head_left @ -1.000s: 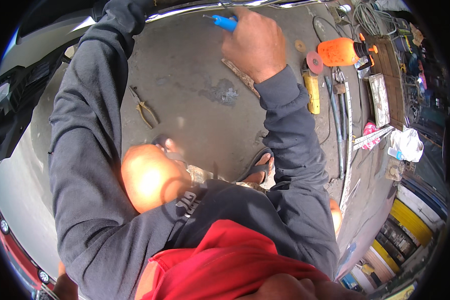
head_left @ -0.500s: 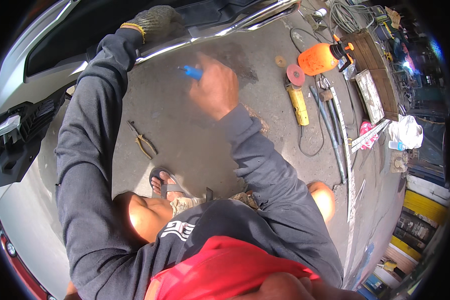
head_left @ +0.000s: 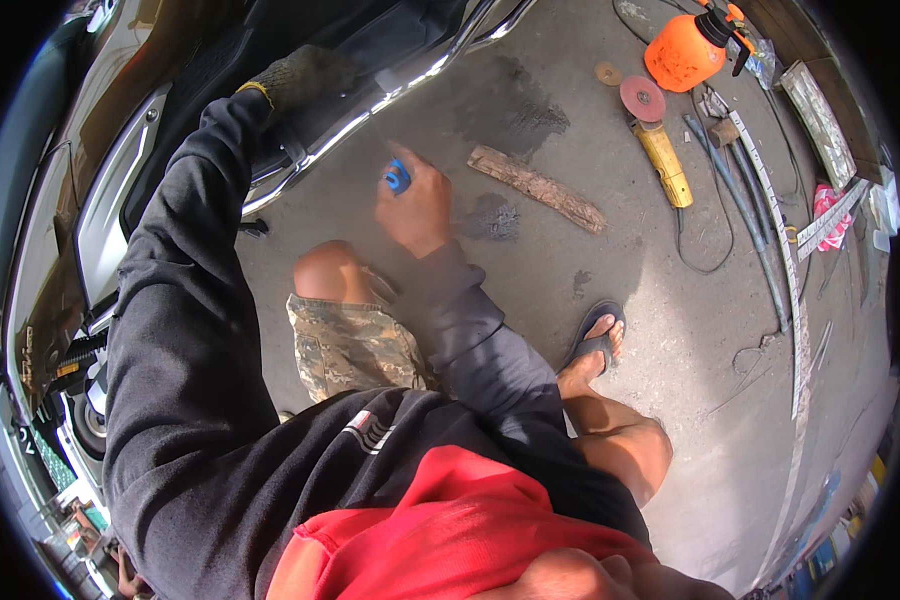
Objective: The person positions and secures a chrome metal bar onto the rear of a motorcycle. They use pliers to adjust a fastener, then use a blue marker to mark positions on the bar, and finally use a hammer to tap the bar into place.
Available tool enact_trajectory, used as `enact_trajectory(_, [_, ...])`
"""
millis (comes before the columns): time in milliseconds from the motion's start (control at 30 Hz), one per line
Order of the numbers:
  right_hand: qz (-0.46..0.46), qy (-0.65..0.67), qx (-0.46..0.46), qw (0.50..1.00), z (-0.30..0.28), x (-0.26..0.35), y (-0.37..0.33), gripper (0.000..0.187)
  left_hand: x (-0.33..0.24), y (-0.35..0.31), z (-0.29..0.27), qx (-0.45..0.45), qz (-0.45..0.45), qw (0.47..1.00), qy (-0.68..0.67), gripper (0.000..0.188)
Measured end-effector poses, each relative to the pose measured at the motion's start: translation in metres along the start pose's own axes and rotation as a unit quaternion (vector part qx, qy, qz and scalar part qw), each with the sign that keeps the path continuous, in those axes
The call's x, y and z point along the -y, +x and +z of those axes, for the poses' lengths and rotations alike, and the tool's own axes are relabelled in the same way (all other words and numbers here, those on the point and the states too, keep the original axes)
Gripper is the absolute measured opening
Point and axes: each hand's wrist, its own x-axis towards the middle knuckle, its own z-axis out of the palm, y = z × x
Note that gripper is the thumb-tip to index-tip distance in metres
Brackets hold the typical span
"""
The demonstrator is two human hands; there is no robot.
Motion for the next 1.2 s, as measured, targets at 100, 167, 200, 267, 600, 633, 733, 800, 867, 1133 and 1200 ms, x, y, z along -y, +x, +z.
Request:
enact_trajectory(100, [0.028,0.049,-0.034,0.998,0.014,0.002,-0.007,0.043,0.001,-0.001,0.002,-0.021,0.040,0.997,0.057,0.042])
enact_trajectory(167, [0.029,0.061,-0.059,0.996,0.019,0.002,-0.012,0.043,0.002,-0.004,0.004,-0.038,0.010,0.994,0.101,0.036])
enact_trajectory(200, [0.018,0.052,-0.070,0.996,0.021,0.001,-0.014,0.043,0.004,-0.006,0.006,-0.043,0.021,0.989,0.138,0.033])
enact_trajectory(267, [0.010,0.040,-0.076,0.996,0.023,-0.001,-0.017,0.043,0.008,-0.008,0.007,-0.036,0.077,0.970,0.227,0.043])
enact_trajectory(600, [0.005,0.035,-0.130,0.991,0.038,-0.003,-0.015,0.041,0.044,0.013,0.006,-0.084,0.023,0.983,0.162,0.051])
enact_trajectory(633, [0.006,0.030,-0.134,0.991,0.039,-0.003,-0.014,0.042,0.045,0.014,0.005,-0.087,0.032,0.981,0.171,0.051])
enact_trajectory(733, [0.006,0.034,-0.135,0.990,0.039,-0.003,-0.014,0.042,0.046,0.014,0.004,-0.079,0.032,0.984,0.156,0.052])
enact_trajectory(800, [0.012,0.040,-0.126,0.991,0.038,-0.004,-0.013,0.042,0.048,0.015,0.003,-0.075,0.036,0.985,0.148,0.052])
enact_trajectory(867, [0.013,0.042,-0.122,0.992,0.037,-0.004,-0.013,0.042,0.053,0.017,0.002,-0.079,0.051,0.983,0.157,0.052])
enact_trajectory(1133, [-0.008,0.051,-0.144,0.988,0.039,-0.002,-0.016,0.042,0.055,0.018,0.004,-0.089,0.041,0.984,0.147,0.050])
enact_trajectory(1200, [0.011,0.071,-0.125,0.990,0.040,-0.002,-0.016,0.041,0.051,0.016,0.004,-0.091,0.040,0.983,0.152,0.050])
